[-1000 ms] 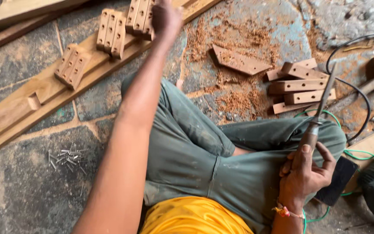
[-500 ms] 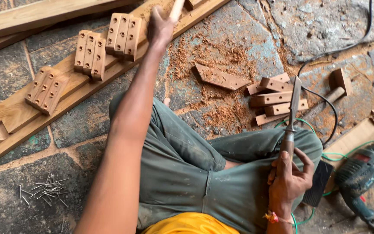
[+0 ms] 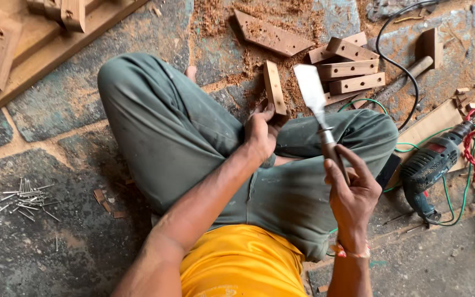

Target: The person sits cross-legged on the floor and uses a chisel to smooth the edges of small wooden blocks. They hold the wood in their left hand and strike the chisel with their right hand, occasionally picking up new blocks from a pile nearby.

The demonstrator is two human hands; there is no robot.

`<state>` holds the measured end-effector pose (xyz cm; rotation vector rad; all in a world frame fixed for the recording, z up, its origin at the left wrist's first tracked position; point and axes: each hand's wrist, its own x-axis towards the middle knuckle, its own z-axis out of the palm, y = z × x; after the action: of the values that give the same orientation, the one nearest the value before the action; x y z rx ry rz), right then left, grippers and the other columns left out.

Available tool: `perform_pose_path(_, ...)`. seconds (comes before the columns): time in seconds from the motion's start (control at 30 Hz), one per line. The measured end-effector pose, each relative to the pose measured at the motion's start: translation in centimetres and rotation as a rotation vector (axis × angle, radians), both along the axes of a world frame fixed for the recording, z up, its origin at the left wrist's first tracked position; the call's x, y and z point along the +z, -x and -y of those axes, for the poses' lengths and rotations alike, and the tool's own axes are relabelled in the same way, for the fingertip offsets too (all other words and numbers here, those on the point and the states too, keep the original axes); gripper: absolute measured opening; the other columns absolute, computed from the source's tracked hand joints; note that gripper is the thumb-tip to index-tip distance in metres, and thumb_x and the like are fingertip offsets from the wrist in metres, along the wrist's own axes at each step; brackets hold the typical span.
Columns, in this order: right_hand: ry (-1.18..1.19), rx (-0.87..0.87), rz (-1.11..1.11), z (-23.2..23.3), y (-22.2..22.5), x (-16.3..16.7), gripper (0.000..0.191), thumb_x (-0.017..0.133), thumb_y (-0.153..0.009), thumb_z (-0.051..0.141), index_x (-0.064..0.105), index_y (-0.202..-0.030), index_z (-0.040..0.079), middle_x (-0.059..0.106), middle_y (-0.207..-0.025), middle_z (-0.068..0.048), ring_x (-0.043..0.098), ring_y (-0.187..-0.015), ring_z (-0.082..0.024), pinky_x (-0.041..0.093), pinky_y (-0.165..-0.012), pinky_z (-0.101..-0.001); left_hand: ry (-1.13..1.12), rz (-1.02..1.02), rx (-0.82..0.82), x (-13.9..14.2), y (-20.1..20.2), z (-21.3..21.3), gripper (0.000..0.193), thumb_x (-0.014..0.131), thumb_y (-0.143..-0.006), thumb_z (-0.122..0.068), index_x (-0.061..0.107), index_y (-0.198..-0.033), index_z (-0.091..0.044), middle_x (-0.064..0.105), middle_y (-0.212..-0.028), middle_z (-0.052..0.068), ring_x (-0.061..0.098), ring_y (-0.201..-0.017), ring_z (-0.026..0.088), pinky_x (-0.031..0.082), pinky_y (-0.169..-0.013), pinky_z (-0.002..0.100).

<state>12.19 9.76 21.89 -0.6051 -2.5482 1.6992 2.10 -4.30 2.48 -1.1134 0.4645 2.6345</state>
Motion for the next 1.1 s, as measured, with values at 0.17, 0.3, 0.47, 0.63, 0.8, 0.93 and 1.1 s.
perform_pose_path(0.17, -0.052, 0.175, 0.113, 2.3, 0.9, 2.1, 0.037, 0.074, -0.096, 0.01, 0.07, -0.132, 0.003, 0.069, -0.084, 0.003, 0.054, -0.069, -0.001, 0.043, -0.057, -0.0184, -0.076, -0.115, 0.039, -2.0, -0.4, 0.1, 0.029, 0.056, -0.101, -0.012, 0.061, -0.128, -0.004, 0.069, -0.108, 0.007, 0.067, -0.098, 0.021, 0.058, -0.086, 0.038)
perform_pose_path(0.3, -0.218, 0.242, 0.17, 4.1, 2.6, 3.3, 0.036, 0.073, -0.097, 0.011, 0.07, -0.132, 0.004, 0.067, -0.077, 0.002, 0.051, -0.066, -0.001, 0.04, -0.055, -0.02, 0.028, -0.003, -0.077, -1.0, 0.0, 0.3, 0.028, 0.057, -0.104, -0.024, 0.062, -0.122, -0.003, 0.068, -0.105, 0.009, 0.066, -0.095, 0.022, 0.059, -0.081, 0.037)
perform_pose_path(0.47, -0.369, 0.287, 0.245, 5.4, 3.5, 4.1, 0.03, 0.071, -0.097, 0.014, 0.069, -0.126, 0.006, 0.066, -0.07, -0.003, 0.051, -0.06, -0.002, 0.042, -0.053, -0.0223, 0.059, 0.169, -0.181, 0.5, 2.7, 0.2, 0.041, 0.043, -0.104, -0.045, 0.063, -0.111, -0.01, 0.07, -0.084, 0.006, 0.066, -0.067, 0.017, 0.053, -0.051, 0.032)
perform_pose_path(0.63, -0.593, 0.317, 0.273, 7.3, 4.0, 4.5, 0.027, 0.07, -0.097, 0.017, 0.069, -0.123, 0.008, 0.053, -0.055, -0.01, 0.045, -0.048, -0.008, 0.038, -0.048, -0.0284, -0.053, 0.001, -0.188, 1.5, 3.2, 0.2, 0.056, 0.029, -0.11, -0.055, 0.059, -0.105, -0.007, 0.06, -0.069, 0.004, 0.052, -0.046, 0.014, 0.04, -0.035, 0.029)
perform_pose_path(0.8, -0.614, 0.329, 0.232, 8.3, 4.0, 5.2, 0.019, 0.069, -0.101, 0.017, 0.069, -0.117, 0.007, 0.053, -0.056, -0.009, 0.046, -0.045, -0.009, 0.036, -0.044, -0.0301, 0.023, -0.012, -0.243, 2.9, 1.7, 0.3, 0.06, 0.022, -0.107, -0.058, 0.057, -0.105, -0.01, 0.057, -0.066, 0.004, 0.047, -0.04, 0.014, 0.033, -0.031, 0.029)
perform_pose_path(0.93, -0.698, 0.363, 0.315, 8.2, 3.3, 5.2, 0.026, 0.07, -0.098, 0.015, 0.074, -0.123, 0.012, 0.054, -0.058, -0.016, 0.039, -0.039, -0.014, 0.035, -0.042, -0.0321, 0.061, 0.098, -0.257, 2.7, 0.9, -0.1, 0.062, 0.021, -0.104, -0.061, 0.057, -0.105, -0.01, 0.057, -0.065, 0.004, 0.042, -0.037, 0.012, 0.027, -0.029, 0.027)
perform_pose_path(1.1, -0.64, 0.38, 0.201, 8.6, 3.6, 5.3, 0.025, 0.069, -0.1, 0.012, 0.072, -0.125, 0.01, 0.07, -0.078, -0.015, 0.046, -0.045, -0.009, 0.039, -0.044, -0.0283, 0.065, 0.203, -0.197, 1.4, 1.6, -1.0, 0.066, 0.028, -0.104, -0.064, 0.057, -0.112, -0.005, 0.056, -0.069, 0.003, 0.043, -0.041, 0.011, 0.024, -0.031, 0.026)
